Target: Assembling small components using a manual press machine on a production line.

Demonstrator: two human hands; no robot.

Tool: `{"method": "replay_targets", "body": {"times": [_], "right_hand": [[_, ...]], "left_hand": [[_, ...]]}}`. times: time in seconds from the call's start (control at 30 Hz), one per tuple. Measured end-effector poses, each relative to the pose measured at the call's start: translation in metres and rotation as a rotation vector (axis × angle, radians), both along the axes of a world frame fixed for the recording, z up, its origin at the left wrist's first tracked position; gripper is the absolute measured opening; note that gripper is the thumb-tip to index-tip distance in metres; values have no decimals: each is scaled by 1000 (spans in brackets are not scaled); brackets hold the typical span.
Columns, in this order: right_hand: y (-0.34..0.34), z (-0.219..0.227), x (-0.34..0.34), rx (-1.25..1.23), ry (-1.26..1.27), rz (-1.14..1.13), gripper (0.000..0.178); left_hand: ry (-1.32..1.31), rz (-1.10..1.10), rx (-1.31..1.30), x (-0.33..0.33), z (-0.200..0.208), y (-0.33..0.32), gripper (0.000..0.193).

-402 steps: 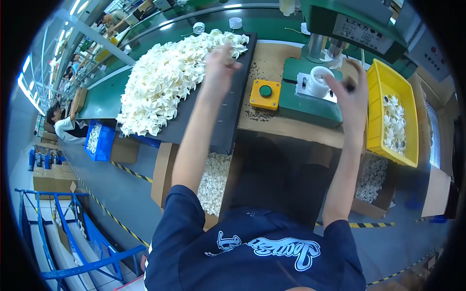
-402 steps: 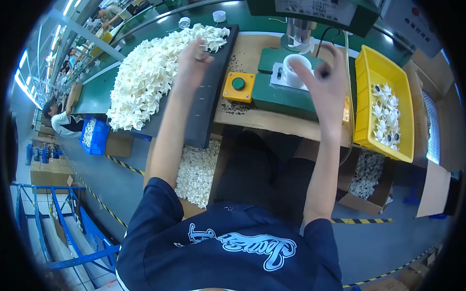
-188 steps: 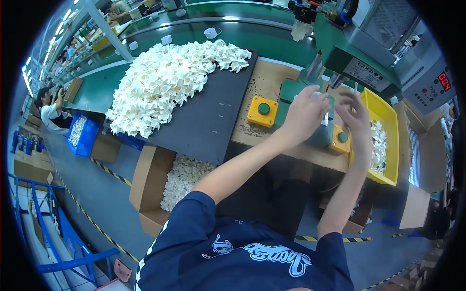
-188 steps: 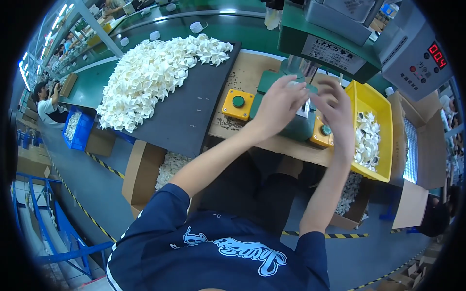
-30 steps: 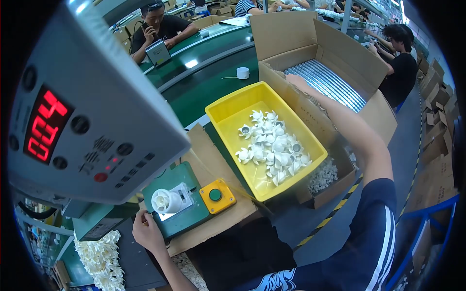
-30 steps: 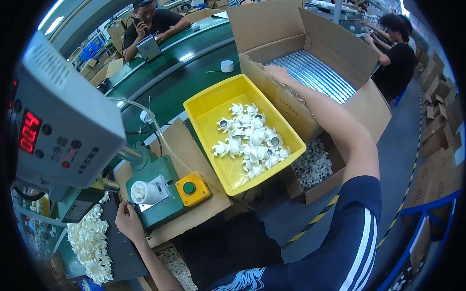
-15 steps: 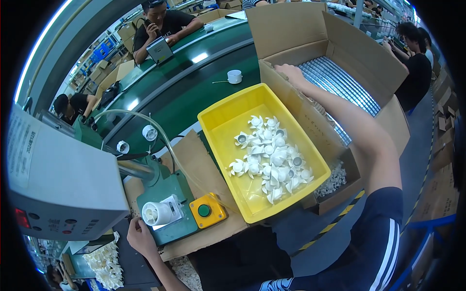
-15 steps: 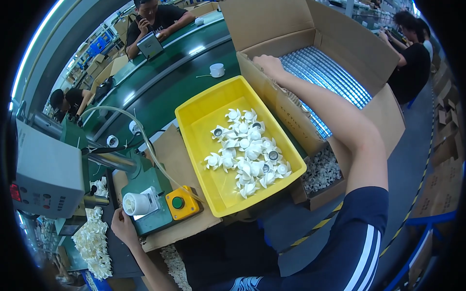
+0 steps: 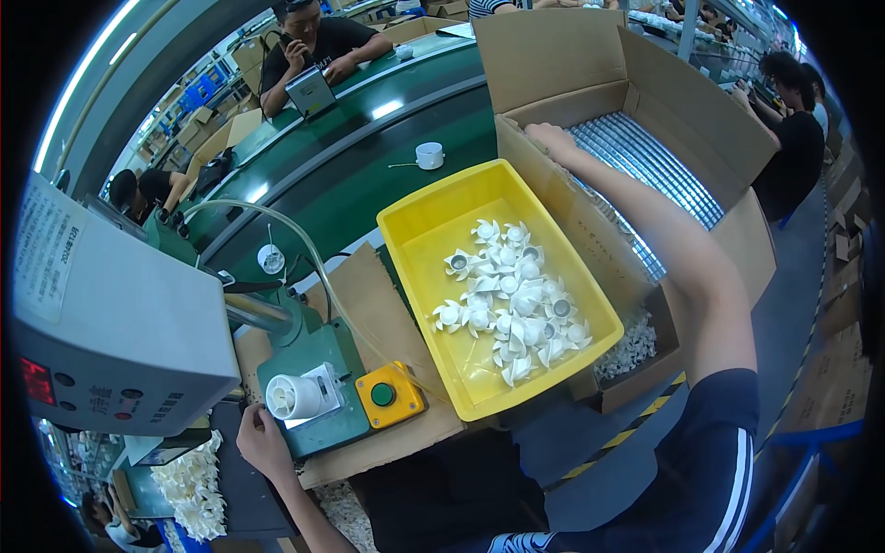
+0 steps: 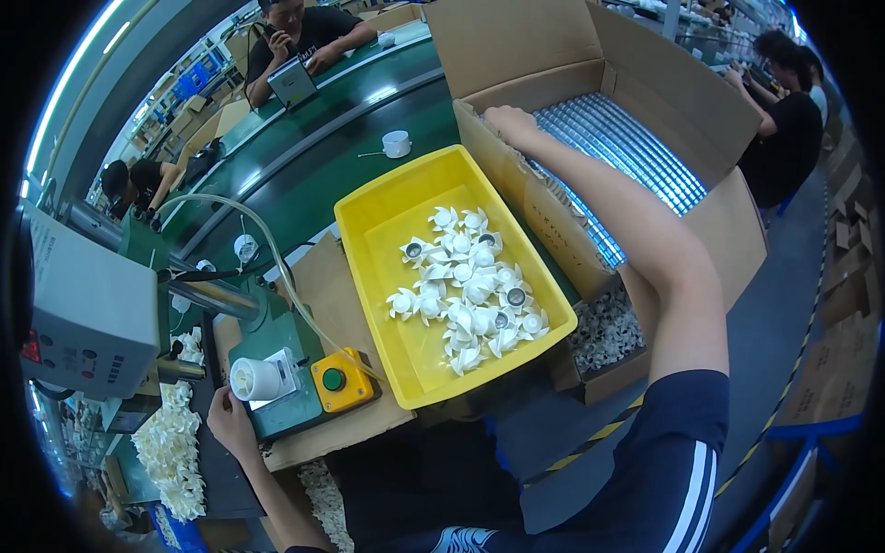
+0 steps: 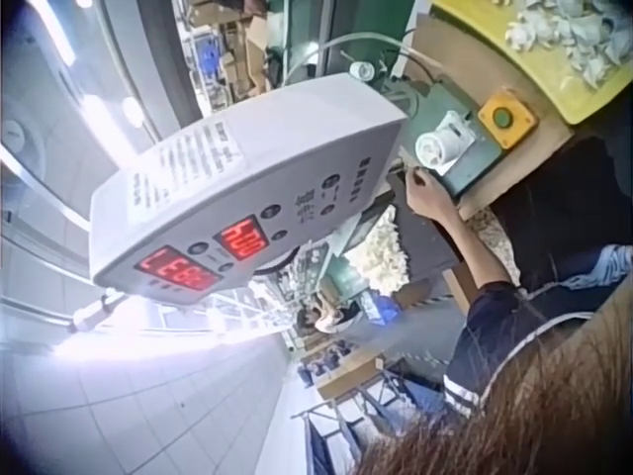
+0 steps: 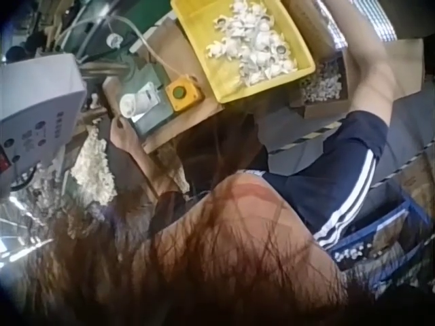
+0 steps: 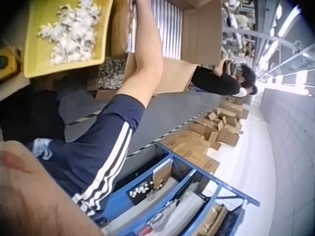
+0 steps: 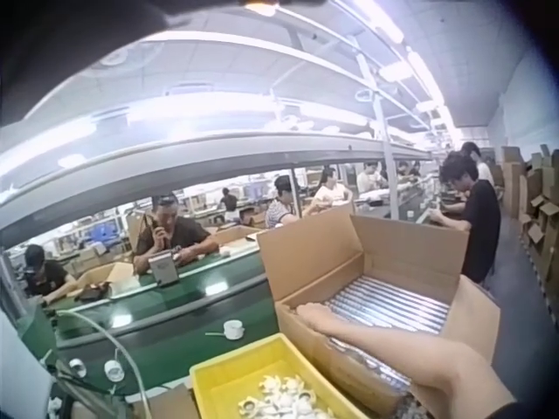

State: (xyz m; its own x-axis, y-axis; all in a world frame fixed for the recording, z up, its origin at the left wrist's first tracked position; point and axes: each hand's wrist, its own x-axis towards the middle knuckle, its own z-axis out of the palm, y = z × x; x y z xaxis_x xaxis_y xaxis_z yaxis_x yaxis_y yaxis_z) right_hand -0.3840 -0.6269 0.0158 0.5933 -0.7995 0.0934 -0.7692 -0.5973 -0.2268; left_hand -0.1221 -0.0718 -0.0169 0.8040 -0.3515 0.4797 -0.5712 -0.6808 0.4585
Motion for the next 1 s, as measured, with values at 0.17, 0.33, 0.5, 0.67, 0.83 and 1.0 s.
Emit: {"method": "replay_targets", "body": {"times": [0.17,0.33,0.5,0.67,0.83,1.0], "right_hand": [[1,-1,5,-94,-46,22,34],[0,3,3,-48,-83,124,32],[-2,10,-2,45,-109,211,30],[-19,-2,-7,43,-80,204,37],[-34,-9,-19,-24,-141,346,36],[-30,-9,-17,152,-206,239,36]], "left_hand": [[-5,6,10,-2,2,-3,15],[21,7,2,0,-2,-1,15],[17,17,-9,0,-2,-1,14],[18,21,-14,-5,2,-3,14],[20,13,-25,-3,1,-2,17],[20,11,-44,1,-2,0,17]]}}
